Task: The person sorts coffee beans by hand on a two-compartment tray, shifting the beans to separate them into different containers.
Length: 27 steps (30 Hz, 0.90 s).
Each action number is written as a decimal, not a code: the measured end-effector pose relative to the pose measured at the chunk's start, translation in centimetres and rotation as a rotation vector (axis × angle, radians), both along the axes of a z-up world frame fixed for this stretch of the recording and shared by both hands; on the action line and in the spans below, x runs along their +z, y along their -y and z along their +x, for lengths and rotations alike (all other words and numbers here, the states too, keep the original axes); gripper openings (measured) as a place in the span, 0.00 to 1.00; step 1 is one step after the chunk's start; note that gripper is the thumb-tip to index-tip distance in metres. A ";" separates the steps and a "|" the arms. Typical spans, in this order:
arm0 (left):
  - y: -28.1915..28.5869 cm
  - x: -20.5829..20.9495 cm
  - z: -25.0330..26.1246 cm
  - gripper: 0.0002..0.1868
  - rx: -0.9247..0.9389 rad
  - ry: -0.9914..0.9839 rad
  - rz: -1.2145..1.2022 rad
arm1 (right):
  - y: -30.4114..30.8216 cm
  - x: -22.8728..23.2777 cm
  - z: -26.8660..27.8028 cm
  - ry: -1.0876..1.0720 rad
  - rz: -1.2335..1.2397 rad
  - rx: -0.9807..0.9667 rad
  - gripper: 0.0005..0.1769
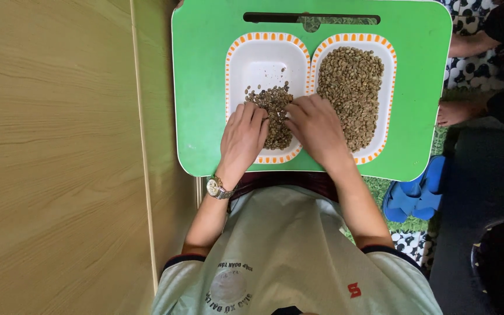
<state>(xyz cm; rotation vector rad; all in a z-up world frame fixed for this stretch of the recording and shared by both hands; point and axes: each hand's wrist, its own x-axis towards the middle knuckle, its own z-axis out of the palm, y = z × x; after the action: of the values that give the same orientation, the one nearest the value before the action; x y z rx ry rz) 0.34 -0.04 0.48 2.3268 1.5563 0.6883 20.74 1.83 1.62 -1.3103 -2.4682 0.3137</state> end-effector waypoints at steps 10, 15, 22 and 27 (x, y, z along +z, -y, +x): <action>-0.2 0.2 0.0 0.03 0.002 -0.008 0.030 | -0.6 -1.4 -2.0 0.179 0.045 0.043 0.12; -0.1 0.6 0.1 0.03 -0.002 -0.051 0.055 | -0.4 -1.7 -1.9 0.144 0.068 0.047 0.09; -3.9 2.5 0.7 0.05 -0.030 -0.297 0.302 | -0.4 -3.3 -1.4 0.096 0.131 0.071 0.07; -9.9 4.6 2.1 0.20 -0.038 -0.459 0.532 | 0.3 -1.5 -2.0 0.003 0.061 0.049 0.09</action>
<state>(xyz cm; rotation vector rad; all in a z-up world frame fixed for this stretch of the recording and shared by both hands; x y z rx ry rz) 2.47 9.88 5.10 3.0765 1.6500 0.6509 18.70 1.57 0.11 -1.2291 -2.4951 0.2467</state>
